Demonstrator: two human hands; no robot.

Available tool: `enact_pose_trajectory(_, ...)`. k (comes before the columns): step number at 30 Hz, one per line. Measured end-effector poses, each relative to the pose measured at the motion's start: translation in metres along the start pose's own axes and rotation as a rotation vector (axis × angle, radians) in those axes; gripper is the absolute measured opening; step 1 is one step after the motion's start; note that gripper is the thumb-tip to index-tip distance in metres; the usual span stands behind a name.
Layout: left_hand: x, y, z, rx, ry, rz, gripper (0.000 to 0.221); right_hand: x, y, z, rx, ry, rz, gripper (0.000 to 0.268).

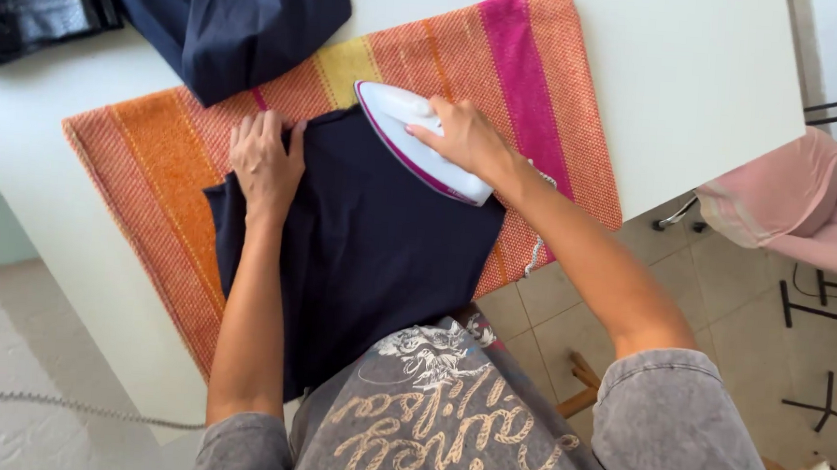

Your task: Ironing a dark garment on a padded mat using a steam iron and repositioning the fabric

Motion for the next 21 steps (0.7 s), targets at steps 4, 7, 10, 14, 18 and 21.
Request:
enact_pose_trajectory(4, -0.003, 0.001, 0.002, 0.01, 0.02, -0.035, 0.029, -0.007, 0.032, 0.015, 0.006, -0.052, -0.093, 0.048)
enact_pose_trajectory(7, 0.0, 0.005, -0.001, 0.012, 0.012, -0.036, 0.029, -0.031, 0.072, 0.028, 0.011, -0.062, -0.174, 0.046)
enact_pose_trajectory(10, -0.001, 0.003, -0.002, 0.02, 0.013, -0.023, 0.03, -0.049, 0.117, 0.045, 0.007, -0.029, -0.276, 0.047)
enact_pose_trajectory(14, 0.0, 0.005, 0.0, 0.026, 0.032, -0.021, 0.029, -0.061, 0.173, 0.06, -0.003, -0.051, -0.403, 0.048)
enact_pose_trajectory(18, -0.001, 0.006, -0.003, 0.021, 0.015, -0.035, 0.03, -0.065, 0.188, 0.06, -0.012, -0.066, -0.427, 0.045)
enact_pose_trajectory(21, -0.001, 0.006, -0.005, 0.026, 0.014, -0.028, 0.03, -0.064, 0.189, 0.06, -0.027, -0.051, -0.417, 0.046)
Point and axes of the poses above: each hand's wrist, its own y-axis away from the middle knuckle, its own z-axis out of the back of the hand, x = y × z, the point moved 9 cm from there along -y, towards the middle knuckle, and after that the axes turned 14 degrees about -y, right-handed, at the moved point
